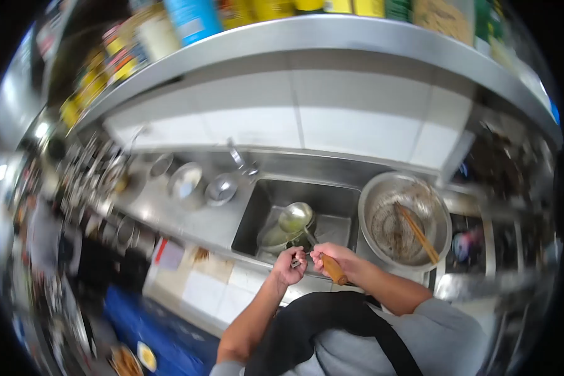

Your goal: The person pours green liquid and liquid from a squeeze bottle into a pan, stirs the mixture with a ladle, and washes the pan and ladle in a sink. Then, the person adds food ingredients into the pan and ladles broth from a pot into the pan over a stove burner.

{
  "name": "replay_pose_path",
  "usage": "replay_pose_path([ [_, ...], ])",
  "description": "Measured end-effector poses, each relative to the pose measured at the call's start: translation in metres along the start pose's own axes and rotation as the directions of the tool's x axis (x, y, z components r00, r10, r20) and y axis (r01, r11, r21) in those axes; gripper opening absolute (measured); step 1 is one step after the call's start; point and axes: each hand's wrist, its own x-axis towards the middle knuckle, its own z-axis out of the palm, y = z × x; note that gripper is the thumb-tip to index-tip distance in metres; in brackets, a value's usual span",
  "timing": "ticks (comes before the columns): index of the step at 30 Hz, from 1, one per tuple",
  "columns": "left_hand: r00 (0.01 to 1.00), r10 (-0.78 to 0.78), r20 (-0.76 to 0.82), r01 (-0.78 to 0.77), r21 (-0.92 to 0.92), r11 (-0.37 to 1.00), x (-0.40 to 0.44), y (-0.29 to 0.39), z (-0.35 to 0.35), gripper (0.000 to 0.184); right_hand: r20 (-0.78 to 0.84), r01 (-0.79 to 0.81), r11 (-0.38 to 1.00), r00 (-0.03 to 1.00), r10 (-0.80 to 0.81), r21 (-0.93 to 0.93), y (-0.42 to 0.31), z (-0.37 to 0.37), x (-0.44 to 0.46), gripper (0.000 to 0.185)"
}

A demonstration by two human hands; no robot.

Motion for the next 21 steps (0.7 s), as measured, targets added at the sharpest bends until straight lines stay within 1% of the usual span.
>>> replay_pose_path([
  [1, 0.997, 0.011, -0.073, -0.007, 0.045, 0.999, 0.011, 0.01, -0.001, 0.016, 0.023, -0.002, 1.0, 1.0, 0.001, 0.016, 0.001, 0.004, 0.011, 0.008],
  [2, 0.991, 0.023, -0.136, -0.009, 0.102, 0.995, 0.02, 0.02, -0.002, 0.014, 0.042, 0.006, 0.999, 0.999, -0.008, 0.032, 0.005, 0.004, 0.019, 0.008],
  [3, 0.996, -0.077, -0.035, 0.084, 0.328, 0.941, 0.015, 0.024, 0.004, 0.027, 0.045, 0.13, 0.991, 0.991, -0.13, -0.004, 0.017, -0.012, 0.045, 0.008],
  [4, 0.987, -0.154, -0.047, 0.16, 0.385, 0.909, 0.024, 0.038, -0.004, 0.027, 0.0, 0.194, 0.979, 0.981, -0.194, 0.062, 0.022, -0.017, 0.061, 0.008],
  [5, 0.956, -0.291, -0.032, 0.265, 0.519, 0.813, 0.032, 0.051, -0.016, 0.034, -0.029, 0.151, 0.988, 0.988, -0.15, 0.024, 0.026, -0.016, 0.071, 0.008],
  [6, 0.907, -0.421, -0.031, 0.344, 0.632, 0.695, 0.041, 0.066, -0.03, 0.041, -0.058, 0.093, 0.996, 0.994, -0.094, -0.017, 0.033, -0.012, 0.078, 0.008],
  [7, 0.775, -0.631, 0.018, 0.433, 0.713, 0.551, 0.052, 0.089, -0.046, 0.041, -0.05, 0.121, 0.989, 0.991, -0.126, -0.079, 0.044, -0.003, 0.082, 0.011],
  [8, 0.736, -0.677, -0.012, 0.468, 0.732, 0.495, 0.041, 0.109, -0.044, 0.041, -0.086, 0.162, 0.986, 0.983, -0.164, -0.032, 0.055, 0.013, 0.082, 0.011],
  [9, 0.828, -0.542, -0.141, 0.322, 0.912, 0.255, 0.021, 0.125, -0.03, 0.039, -0.174, 0.203, 0.976, 0.962, -0.213, -0.072, 0.064, 0.033, 0.076, 0.012],
  [10, 0.913, -0.371, -0.167, 0.162, 0.986, -0.044, 0.013, 0.146, -0.015, 0.038, -0.263, 0.241, 0.963, 0.927, -0.266, -0.122, 0.068, 0.049, 0.072, 0.013],
  [11, 0.955, -0.294, 0.027, -0.09, 0.975, -0.204, 0.029, 0.18, -0.026, 0.03, -0.314, 0.293, 0.952, 0.899, -0.306, -0.088, 0.072, 0.059, 0.074, 0.013],
  [12, 0.92, -0.154, 0.359, -0.39, 0.808, -0.443, 0.043, 0.216, -0.031, 0.026, -0.345, 0.291, 0.956, 0.896, -0.28, -0.019, 0.087, 0.072, 0.082, 0.013],
  [13, 0.766, -0.029, 0.642, -0.5, 0.566, -0.655, 0.048, 0.249, -0.018, 0.027, -0.37, 0.3, 0.953, 0.891, -0.262, 0.047, 0.098, 0.084, 0.092, 0.013],
  [14, 0.709, 0.115, 0.696, -0.478, 0.593, -0.648, 0.055, 0.274, 0.005, 0.031, -0.397, 0.315, 0.944, 0.883, -0.252, 0.1, 0.104, 0.093, 0.096, 0.014],
  [15, 0.632, 0.173, 0.755, -0.191, 0.368, -0.91, 0.056, 0.298, 0.02, 0.035, -0.401, 0.366, 0.928, 0.862, -0.311, 0.066, 0.119, 0.107, 0.104, 0.017],
  [16, 0.451, 0.154, 0.879, -0.426, 0.364, -0.828, 0.059, 0.317, 0.037, 0.037, -0.443, 0.404, 0.91, 0.836, -0.324, 0.096, 0.131, 0.117, 0.113, 0.017],
  [17, 0.347, 0.042, 0.937, -0.402, 0.19, -0.896, 0.086, 0.345, 0.037, 0.04, -0.426, 0.413, 0.905, 0.841, -0.334, 0.106, 0.141, 0.125, 0.125, 0.016],
  [18, 0.24, -0.08, 0.967, -0.354, 0.011, -0.935, 0.107, 0.363, 0.032, 0.043, -0.402, 0.422, 0.899, 0.848, -0.345, 0.119, 0.152, 0.135, 0.138, 0.015],
  [19, 0.239, -0.115, 0.964, -0.393, -0.012, -0.919, 0.117, 0.362, 0.03, 0.043, -0.417, 0.453, 0.884, 0.829, -0.372, 0.113, 0.158, 0.139, 0.154, 0.017],
  [20, 0.378, -0.054, 0.924, -0.446, 0.13, -0.886, 0.12, 0.364, 0.027, 0.045, -0.436, 0.478, 0.868, 0.815, -0.381, 0.135, 0.165, 0.14, 0.165, 0.017],
  [21, 0.518, -0.007, 0.856, -0.454, 0.268, -0.85, 0.119, 0.372, 0.025, 0.048, -0.434, 0.471, 0.857, 0.83, -0.35, 0.209, 0.17, 0.144, 0.181, 0.017],
])
